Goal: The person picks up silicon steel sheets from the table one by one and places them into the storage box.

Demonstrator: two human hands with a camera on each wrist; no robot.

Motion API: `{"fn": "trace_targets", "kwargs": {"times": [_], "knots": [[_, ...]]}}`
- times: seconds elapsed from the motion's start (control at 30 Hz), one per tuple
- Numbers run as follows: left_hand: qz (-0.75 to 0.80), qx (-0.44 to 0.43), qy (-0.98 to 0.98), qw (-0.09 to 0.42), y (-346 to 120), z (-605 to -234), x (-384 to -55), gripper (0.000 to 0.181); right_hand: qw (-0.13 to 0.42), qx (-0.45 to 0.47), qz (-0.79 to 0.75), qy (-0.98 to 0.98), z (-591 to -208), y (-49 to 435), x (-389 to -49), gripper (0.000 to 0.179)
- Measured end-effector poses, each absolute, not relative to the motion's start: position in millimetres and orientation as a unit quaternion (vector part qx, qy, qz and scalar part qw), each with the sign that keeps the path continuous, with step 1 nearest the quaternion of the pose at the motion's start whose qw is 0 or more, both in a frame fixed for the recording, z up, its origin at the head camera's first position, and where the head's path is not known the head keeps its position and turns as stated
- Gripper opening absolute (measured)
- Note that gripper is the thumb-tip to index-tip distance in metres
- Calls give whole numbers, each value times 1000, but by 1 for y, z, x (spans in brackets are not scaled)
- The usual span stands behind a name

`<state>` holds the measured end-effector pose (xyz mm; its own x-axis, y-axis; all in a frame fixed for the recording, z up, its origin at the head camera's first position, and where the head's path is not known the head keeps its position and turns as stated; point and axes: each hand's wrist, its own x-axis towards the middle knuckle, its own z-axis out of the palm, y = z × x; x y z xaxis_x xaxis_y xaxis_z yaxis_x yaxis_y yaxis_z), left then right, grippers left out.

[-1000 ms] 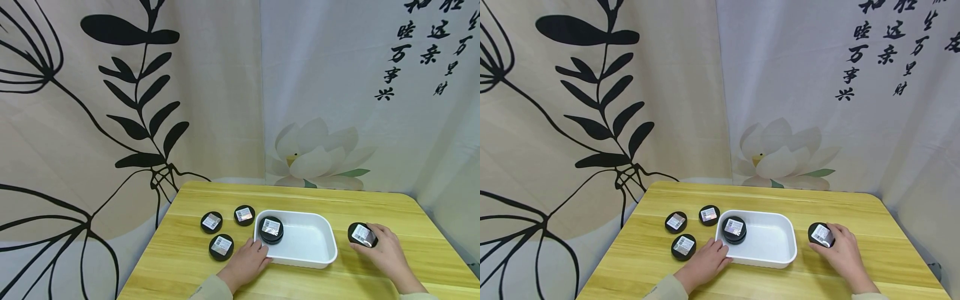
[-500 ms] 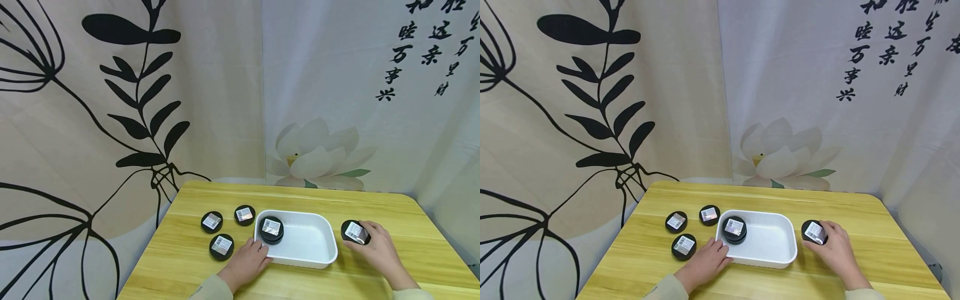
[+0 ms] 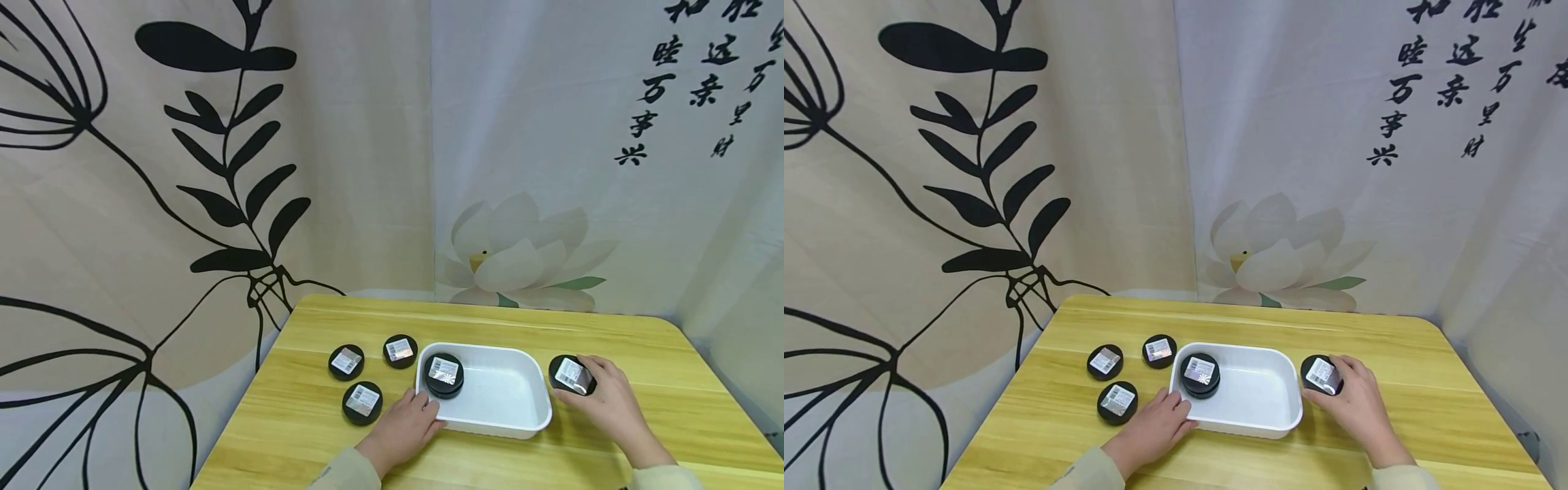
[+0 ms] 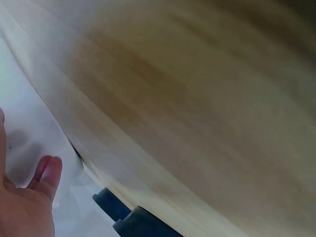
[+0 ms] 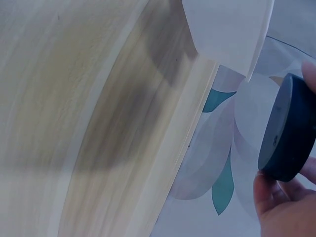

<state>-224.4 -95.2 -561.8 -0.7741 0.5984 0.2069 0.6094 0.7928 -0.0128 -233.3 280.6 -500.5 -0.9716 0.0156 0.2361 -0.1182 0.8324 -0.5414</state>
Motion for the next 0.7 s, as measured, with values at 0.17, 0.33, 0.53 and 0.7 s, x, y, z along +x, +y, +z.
{"fn": "trace_targets", "kwargs": {"times": [0.17, 0.33, 0.53, 0.7], "knots": [[-31, -319, -942, 97, -95, -561, -224, 33, 112, 32, 289, -950, -500, 277, -235, 94], [-31, -320, -942, 97, -95, -561, -225, 33, 96, 30, 297, -950, -499, 274, -236, 95], [-32, -322, -941, 99, -96, -562, -225, 33, 82, 30, 301, -950, -497, 270, -237, 96], [-28, -322, -941, 101, -95, -563, -225, 34, 72, 31, 303, -950, -497, 266, -240, 97]]}}
